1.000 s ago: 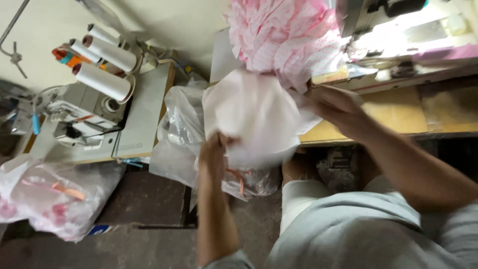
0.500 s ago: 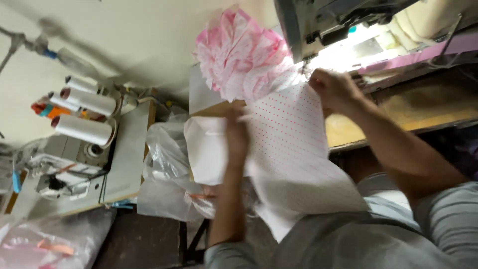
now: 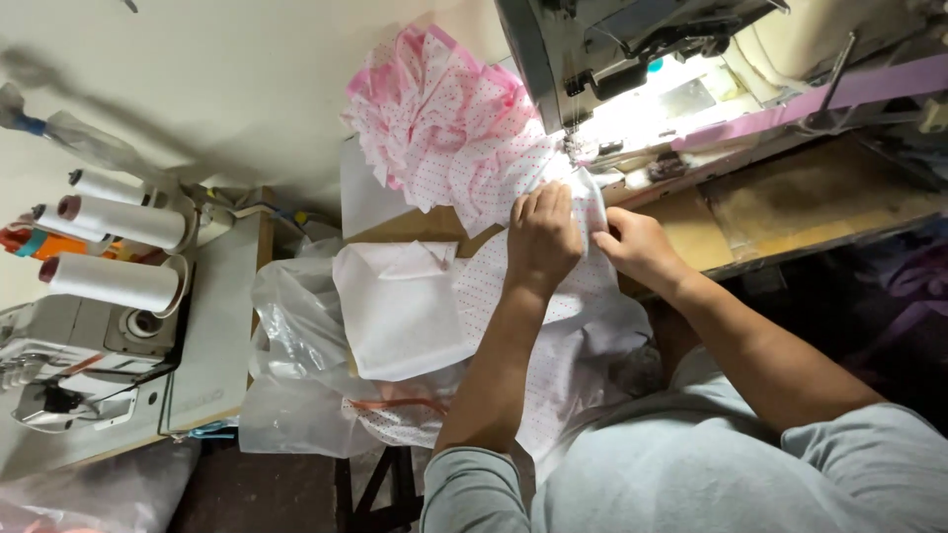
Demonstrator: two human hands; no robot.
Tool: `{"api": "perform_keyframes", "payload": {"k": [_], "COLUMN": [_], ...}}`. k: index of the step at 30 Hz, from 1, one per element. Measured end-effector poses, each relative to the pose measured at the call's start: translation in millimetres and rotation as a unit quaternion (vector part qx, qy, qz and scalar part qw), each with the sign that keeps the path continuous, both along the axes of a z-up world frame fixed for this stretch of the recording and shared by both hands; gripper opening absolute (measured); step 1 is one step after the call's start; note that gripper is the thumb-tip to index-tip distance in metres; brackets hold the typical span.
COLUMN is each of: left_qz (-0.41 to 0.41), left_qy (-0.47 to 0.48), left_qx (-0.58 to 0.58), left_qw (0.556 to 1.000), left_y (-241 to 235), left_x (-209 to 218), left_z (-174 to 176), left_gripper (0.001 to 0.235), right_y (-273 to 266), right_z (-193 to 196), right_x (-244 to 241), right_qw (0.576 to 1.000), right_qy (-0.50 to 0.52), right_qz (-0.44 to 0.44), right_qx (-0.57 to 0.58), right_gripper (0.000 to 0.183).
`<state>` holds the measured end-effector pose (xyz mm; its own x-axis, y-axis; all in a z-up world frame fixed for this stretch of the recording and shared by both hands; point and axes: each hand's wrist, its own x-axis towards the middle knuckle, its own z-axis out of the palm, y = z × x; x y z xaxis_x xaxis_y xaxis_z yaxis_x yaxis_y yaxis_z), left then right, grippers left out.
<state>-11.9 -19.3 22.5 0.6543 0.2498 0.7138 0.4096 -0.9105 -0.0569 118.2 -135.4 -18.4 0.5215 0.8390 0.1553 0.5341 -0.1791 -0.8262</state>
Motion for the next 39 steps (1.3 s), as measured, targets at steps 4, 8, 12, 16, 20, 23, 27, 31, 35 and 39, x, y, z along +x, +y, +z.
{"api": "perform_keyframes", "payload": {"k": [4, 8, 12, 16, 20, 23, 27, 31, 35, 39], "left_qz": [0.054, 0.08, 0.068, 0.071, 0.07, 0.076, 0.043, 0.054, 0.046, 0.054], "left_qy": [0.018, 0.022, 0.025, 0.105, 0.096, 0.065, 0.006, -0.036, -0.048, -0.052], "left_qx": [-0.004, -0.058, -0.061, -0.125, -0.108, -0.048, -0.027, 0.026, -0.004, 0.005], "left_qw": [0.998, 0.995, 0.996, 0.984, 0.987, 0.994, 0.999, 0.998, 0.998, 0.997], "left_y": [-20, -47, -33, -20, 1, 8, -16, -26, -23, -6], "left_x": [18, 19, 21, 20, 25, 27, 20, 27, 31, 40], "left_z": [-12, 4, 0, 15, 13, 1, 20, 2, -11, -16], "left_gripper": [0.044, 0.058, 0.057, 0.058, 0.055, 0.047, 0.041, 0.043, 0.047, 0.048], "right_y": [10, 15, 32, 38, 52, 45, 27, 10, 5, 11], "right_z": [-11, -40, -46, -13, -37, -33, -6, 26, 49, 57], "right_x": [-3, -5, -3, -8, -7, -11, -22, -43, -48, -42], "right_qw": [0.934, 0.855, 0.808, 0.762, 0.762, 0.757, 0.775, 0.8, 0.792, 0.792], "right_qy": [0.33, 0.505, 0.575, 0.625, 0.623, 0.619, 0.599, 0.57, 0.574, 0.572], "right_qz": [0.056, 0.047, 0.035, 0.019, -0.014, -0.015, 0.002, 0.005, 0.007, 0.008], "right_qx": [0.127, 0.109, 0.127, 0.169, 0.176, 0.209, 0.203, 0.188, 0.205, 0.211], "right_gripper": [0.008, 0.019, 0.013, 0.007, 0.004, 0.006, 0.009, 0.011, 0.01, 0.011]}}
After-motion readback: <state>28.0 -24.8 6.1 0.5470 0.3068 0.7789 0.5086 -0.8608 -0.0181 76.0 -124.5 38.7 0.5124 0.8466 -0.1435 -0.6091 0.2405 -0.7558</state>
